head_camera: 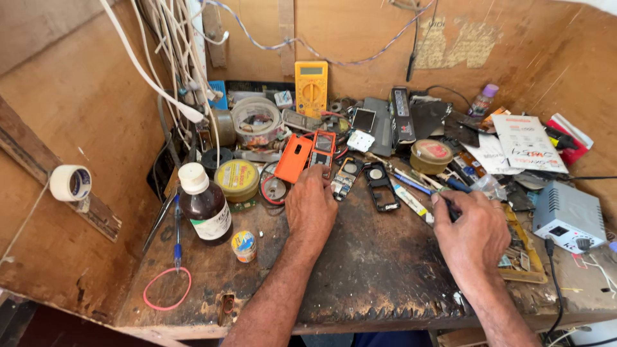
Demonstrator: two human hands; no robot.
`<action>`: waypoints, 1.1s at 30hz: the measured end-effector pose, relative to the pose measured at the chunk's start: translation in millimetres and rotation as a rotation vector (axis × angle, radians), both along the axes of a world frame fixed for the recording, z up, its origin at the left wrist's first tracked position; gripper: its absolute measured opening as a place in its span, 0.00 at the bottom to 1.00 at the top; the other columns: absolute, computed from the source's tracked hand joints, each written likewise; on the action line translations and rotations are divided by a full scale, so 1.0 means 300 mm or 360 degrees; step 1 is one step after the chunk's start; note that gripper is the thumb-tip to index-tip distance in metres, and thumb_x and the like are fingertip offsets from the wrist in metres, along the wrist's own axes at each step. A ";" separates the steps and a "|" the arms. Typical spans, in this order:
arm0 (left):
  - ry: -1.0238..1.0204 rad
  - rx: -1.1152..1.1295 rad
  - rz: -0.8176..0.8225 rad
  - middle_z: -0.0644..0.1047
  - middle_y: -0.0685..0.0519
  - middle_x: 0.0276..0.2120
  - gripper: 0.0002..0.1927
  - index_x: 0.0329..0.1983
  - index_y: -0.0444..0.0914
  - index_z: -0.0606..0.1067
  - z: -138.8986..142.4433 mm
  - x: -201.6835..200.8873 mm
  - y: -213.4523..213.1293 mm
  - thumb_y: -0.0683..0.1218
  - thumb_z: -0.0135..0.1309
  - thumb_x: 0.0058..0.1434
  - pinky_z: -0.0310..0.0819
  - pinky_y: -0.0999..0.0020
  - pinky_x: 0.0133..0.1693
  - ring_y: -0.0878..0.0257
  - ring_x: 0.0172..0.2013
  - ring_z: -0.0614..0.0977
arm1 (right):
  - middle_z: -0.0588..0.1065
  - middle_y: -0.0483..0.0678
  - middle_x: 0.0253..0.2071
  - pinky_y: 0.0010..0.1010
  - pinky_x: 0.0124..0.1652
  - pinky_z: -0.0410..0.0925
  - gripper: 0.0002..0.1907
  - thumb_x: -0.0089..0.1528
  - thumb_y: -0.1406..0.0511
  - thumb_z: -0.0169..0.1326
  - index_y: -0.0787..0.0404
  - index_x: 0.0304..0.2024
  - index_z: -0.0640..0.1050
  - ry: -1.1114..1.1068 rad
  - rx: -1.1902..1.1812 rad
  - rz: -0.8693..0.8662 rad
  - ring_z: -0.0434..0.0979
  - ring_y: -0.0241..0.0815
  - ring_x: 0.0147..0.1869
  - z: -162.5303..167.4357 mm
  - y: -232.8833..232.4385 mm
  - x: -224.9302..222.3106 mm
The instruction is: The person works at a cluttered repair bench disassembling a mobile phone, prying open its frame and handling the battery and internal boards by hand. They then pick up a soldering iron and solder components on the phone's circuit board, steadying the board with the other hand.
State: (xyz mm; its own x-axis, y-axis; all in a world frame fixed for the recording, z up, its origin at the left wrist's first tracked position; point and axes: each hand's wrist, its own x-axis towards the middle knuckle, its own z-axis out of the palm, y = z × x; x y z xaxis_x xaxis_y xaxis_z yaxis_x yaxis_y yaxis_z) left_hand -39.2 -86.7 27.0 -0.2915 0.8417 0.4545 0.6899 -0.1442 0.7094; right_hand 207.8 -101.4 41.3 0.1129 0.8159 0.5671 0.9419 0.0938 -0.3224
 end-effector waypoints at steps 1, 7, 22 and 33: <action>0.0000 -0.0001 0.0009 0.81 0.48 0.40 0.15 0.47 0.36 0.76 0.005 -0.002 0.002 0.38 0.60 0.56 0.75 0.51 0.44 0.49 0.43 0.82 | 0.78 0.47 0.34 0.48 0.37 0.69 0.11 0.63 0.56 0.63 0.54 0.42 0.86 -0.0056 -0.0001 -0.0014 0.76 0.50 0.40 0.000 0.018 0.006; 0.0023 -0.0015 0.0033 0.81 0.47 0.40 0.14 0.46 0.37 0.76 0.003 -0.005 0.002 0.38 0.60 0.56 0.75 0.49 0.43 0.47 0.43 0.82 | 0.79 0.49 0.37 0.49 0.39 0.69 0.12 0.61 0.56 0.63 0.54 0.41 0.86 -0.0251 0.0029 -0.0003 0.76 0.55 0.45 -0.020 0.041 -0.013; 0.0083 0.0188 0.0023 0.82 0.42 0.40 0.11 0.45 0.37 0.81 -0.046 -0.004 0.006 0.39 0.55 0.59 0.75 0.49 0.44 0.43 0.42 0.83 | 0.79 0.46 0.36 0.34 0.41 0.68 0.09 0.70 0.59 0.68 0.57 0.43 0.85 0.0073 0.0312 -0.0024 0.74 0.42 0.37 0.000 -0.147 0.280; 0.0079 -0.0036 -0.0028 0.83 0.45 0.37 0.10 0.43 0.35 0.81 0.019 0.013 -0.025 0.44 0.61 0.61 0.76 0.54 0.39 0.51 0.34 0.85 | 0.77 0.53 0.40 0.30 0.33 0.65 0.04 0.73 0.70 0.61 0.65 0.49 0.84 0.0314 0.0701 -0.0567 0.70 0.38 0.30 0.065 -0.379 0.669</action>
State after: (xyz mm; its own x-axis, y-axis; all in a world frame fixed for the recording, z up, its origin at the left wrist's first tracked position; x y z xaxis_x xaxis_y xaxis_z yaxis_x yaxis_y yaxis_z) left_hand -35.4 -94.1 32.6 -0.2542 0.8567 0.4489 0.7216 -0.1410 0.6778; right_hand 408.4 -215.1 60.7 0.4741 0.4011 0.7838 0.8661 -0.0522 -0.4972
